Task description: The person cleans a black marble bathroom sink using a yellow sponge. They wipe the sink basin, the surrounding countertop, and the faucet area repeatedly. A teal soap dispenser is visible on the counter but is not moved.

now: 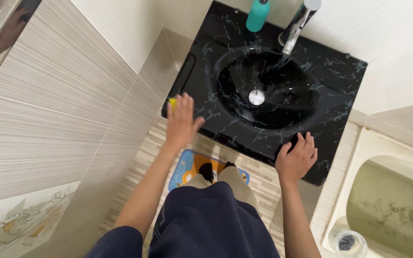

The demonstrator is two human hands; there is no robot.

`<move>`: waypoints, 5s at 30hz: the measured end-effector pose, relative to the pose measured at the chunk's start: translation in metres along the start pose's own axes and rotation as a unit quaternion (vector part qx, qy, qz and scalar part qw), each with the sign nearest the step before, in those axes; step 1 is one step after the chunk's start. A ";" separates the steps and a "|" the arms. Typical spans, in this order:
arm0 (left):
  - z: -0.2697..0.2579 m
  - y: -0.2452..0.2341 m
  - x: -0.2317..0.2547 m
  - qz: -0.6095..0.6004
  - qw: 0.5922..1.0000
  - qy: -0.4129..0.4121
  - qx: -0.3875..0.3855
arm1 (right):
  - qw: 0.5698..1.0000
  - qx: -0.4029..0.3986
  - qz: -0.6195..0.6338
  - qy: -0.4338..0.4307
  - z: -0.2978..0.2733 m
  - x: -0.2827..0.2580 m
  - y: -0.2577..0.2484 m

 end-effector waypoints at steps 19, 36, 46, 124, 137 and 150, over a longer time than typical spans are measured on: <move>-0.031 -0.005 0.083 -0.064 0.988 0.142 -0.010 | 1.000 0.004 0.010 0.000 -0.001 -0.001 -0.002; 0.062 0.042 0.129 0.001 0.946 0.144 -0.289 | 1.000 0.012 0.008 -0.008 -0.004 0.001 -0.002; -0.006 0.004 0.129 -0.111 0.965 0.229 -0.057 | 1.000 0.024 0.002 0.004 -0.001 0.000 -0.002; 0.048 -0.020 -0.016 -0.026 0.997 0.036 0.059 | 1.000 0.008 0.009 -0.003 -0.002 -0.003 -0.004; -0.056 0.008 0.163 -0.076 0.949 0.307 0.001 | 1.000 0.013 0.004 -0.006 -0.002 -0.001 -0.003; 0.056 -0.002 0.030 -0.015 0.995 0.091 0.037 | 1.000 0.017 -0.005 0.009 -0.002 0.001 -0.003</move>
Point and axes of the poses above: each hand's wrist, its own z-axis towards the middle knuckle, its own y-axis out of the palm, x = y × z, the point moved 8 cm from there along z, towards the middle knuckle, and after that the axes turned 3 degrees about y, right-handed, at the moved point
